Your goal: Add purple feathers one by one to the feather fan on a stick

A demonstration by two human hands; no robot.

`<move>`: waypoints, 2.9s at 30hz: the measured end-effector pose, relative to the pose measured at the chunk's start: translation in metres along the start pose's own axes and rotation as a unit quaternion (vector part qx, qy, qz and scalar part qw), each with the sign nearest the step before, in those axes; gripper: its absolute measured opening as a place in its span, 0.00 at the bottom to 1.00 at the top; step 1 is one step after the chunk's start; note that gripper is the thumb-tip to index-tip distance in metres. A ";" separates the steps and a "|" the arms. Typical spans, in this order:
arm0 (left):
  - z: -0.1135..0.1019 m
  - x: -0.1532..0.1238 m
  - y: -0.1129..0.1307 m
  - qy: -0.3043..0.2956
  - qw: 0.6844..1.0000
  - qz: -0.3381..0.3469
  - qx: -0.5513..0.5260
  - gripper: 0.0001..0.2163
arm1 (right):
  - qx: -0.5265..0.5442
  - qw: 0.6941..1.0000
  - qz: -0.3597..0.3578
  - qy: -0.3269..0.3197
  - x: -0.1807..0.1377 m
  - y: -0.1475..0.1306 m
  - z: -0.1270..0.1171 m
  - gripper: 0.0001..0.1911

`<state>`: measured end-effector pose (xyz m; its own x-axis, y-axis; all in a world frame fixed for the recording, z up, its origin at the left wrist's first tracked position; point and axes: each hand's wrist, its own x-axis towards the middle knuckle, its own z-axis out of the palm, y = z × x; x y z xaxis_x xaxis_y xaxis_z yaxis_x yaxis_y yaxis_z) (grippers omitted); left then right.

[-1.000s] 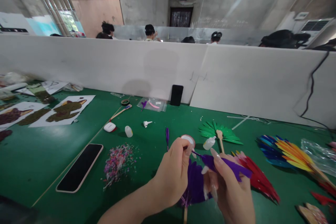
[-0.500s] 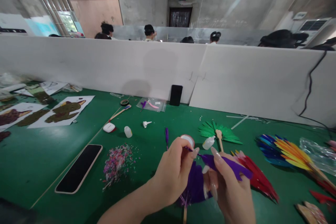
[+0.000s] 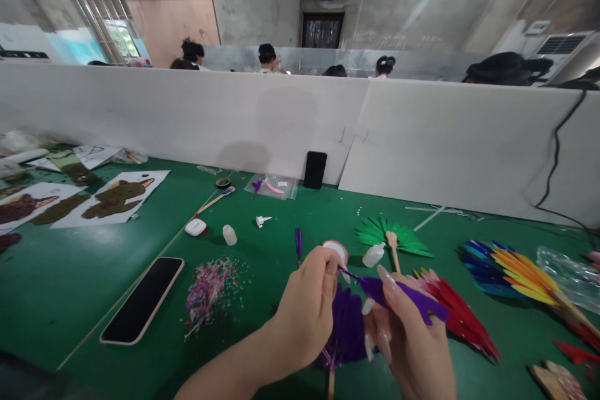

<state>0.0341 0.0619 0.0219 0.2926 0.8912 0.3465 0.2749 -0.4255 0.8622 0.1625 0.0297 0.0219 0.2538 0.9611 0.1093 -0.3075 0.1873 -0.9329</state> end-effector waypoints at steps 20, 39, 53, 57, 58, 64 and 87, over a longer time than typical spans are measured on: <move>-0.001 0.002 0.003 -0.019 0.999 -0.007 -0.037 0.11 | -0.167 0.975 -0.055 0.134 -0.007 -0.011 0.012 0.24; -0.002 0.008 0.009 -0.024 0.987 -0.067 -0.142 0.10 | -0.262 0.950 -0.124 0.118 -0.005 -0.013 0.009 0.25; -0.008 0.009 0.009 -0.090 0.946 -0.134 -0.280 0.15 | -0.294 0.934 -0.148 0.137 -0.004 -0.018 0.008 0.26; -0.010 0.011 0.006 -0.104 0.936 -0.148 -0.301 0.17 | -0.260 0.949 -0.111 0.144 -0.002 -0.016 0.006 0.26; -0.011 0.011 0.006 -0.110 0.933 -0.155 -0.306 0.17 | -0.244 0.955 -0.099 0.139 -0.002 -0.015 0.005 0.26; -0.015 0.016 0.011 -0.147 0.922 -0.187 -0.305 0.15 | -0.158 0.983 -0.052 0.078 0.000 -0.013 -0.001 0.23; -0.017 0.007 0.016 -0.140 0.957 -0.177 -0.180 0.11 | -0.208 0.974 -0.084 0.033 0.003 -0.015 -0.009 0.23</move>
<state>0.0252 0.0643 0.0442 0.4882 0.8707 -0.0597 0.0828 0.0218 0.9963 0.1760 0.0278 0.0335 0.3321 0.9056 0.2637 0.1381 0.2299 -0.9634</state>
